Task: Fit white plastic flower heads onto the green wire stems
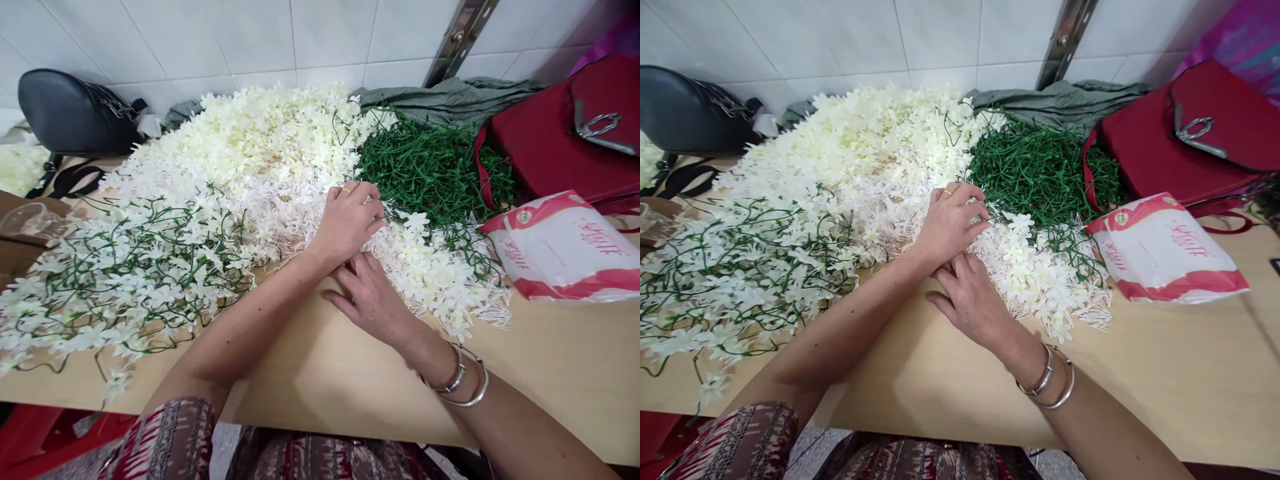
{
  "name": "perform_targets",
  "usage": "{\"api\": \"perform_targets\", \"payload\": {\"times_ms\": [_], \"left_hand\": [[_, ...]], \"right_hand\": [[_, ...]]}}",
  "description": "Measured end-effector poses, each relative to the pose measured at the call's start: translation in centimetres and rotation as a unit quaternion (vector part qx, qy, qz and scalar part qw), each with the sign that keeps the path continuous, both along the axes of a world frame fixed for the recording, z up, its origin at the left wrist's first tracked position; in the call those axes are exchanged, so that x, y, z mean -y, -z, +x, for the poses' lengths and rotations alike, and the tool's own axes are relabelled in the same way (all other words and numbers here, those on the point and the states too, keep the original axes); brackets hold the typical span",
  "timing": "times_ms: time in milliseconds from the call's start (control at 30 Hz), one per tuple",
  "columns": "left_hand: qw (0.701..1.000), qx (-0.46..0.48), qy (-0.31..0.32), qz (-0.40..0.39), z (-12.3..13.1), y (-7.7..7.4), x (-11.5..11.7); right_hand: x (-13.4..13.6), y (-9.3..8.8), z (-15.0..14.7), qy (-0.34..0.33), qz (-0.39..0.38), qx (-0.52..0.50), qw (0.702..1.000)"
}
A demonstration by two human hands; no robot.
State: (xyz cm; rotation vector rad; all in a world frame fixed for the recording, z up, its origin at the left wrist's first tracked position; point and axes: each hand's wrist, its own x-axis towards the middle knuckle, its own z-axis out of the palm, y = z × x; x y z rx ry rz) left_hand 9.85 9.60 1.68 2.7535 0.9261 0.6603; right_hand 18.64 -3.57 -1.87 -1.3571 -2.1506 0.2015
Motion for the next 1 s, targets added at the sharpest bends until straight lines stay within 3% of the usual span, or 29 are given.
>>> {"api": "perform_targets", "payload": {"times_ms": [100, 200, 367, 467, 633, 700, 800, 1000], "left_hand": [[0.999, 0.046, -0.007, 0.003, -0.4, -0.9, 0.0], [0.981, 0.189, -0.025, -0.030, -1.8, -2.6, 0.0], [0.886, 0.414, -0.049, -0.205, -4.4, -5.3, 0.8], [0.826, 0.461, -0.053, -0.319, -6.0, -4.9, 2.8], [0.750, 0.469, -0.099, -0.456, -8.9, -1.6, 6.7], [0.744, 0.457, -0.122, -0.472, -9.7, -0.5, 7.8], [0.759, 0.436, -0.118, -0.469, -10.3, 0.5, 8.7], [0.843, 0.332, -0.066, -0.419, -10.6, 0.7, 9.5]], "right_hand": [[0.0, 0.3, 0.1, 0.000, 0.007, -0.010, 1.000], [-0.1, 0.7, 0.3, 0.024, 0.021, -0.037, 0.999], [-0.4, 1.2, 0.9, 0.071, 0.042, -0.080, 0.993], [-0.6, 1.2, 1.4, 0.094, 0.067, -0.061, 0.991], [-0.9, 1.0, 2.1, 0.089, 0.077, -0.011, 0.993], [-0.9, 1.1, 2.2, 0.084, 0.085, -0.023, 0.993], [-0.8, 1.2, 2.2, 0.089, 0.089, -0.035, 0.991], [-0.9, 1.3, 2.5, 0.106, 0.088, -0.006, 0.990]]}}
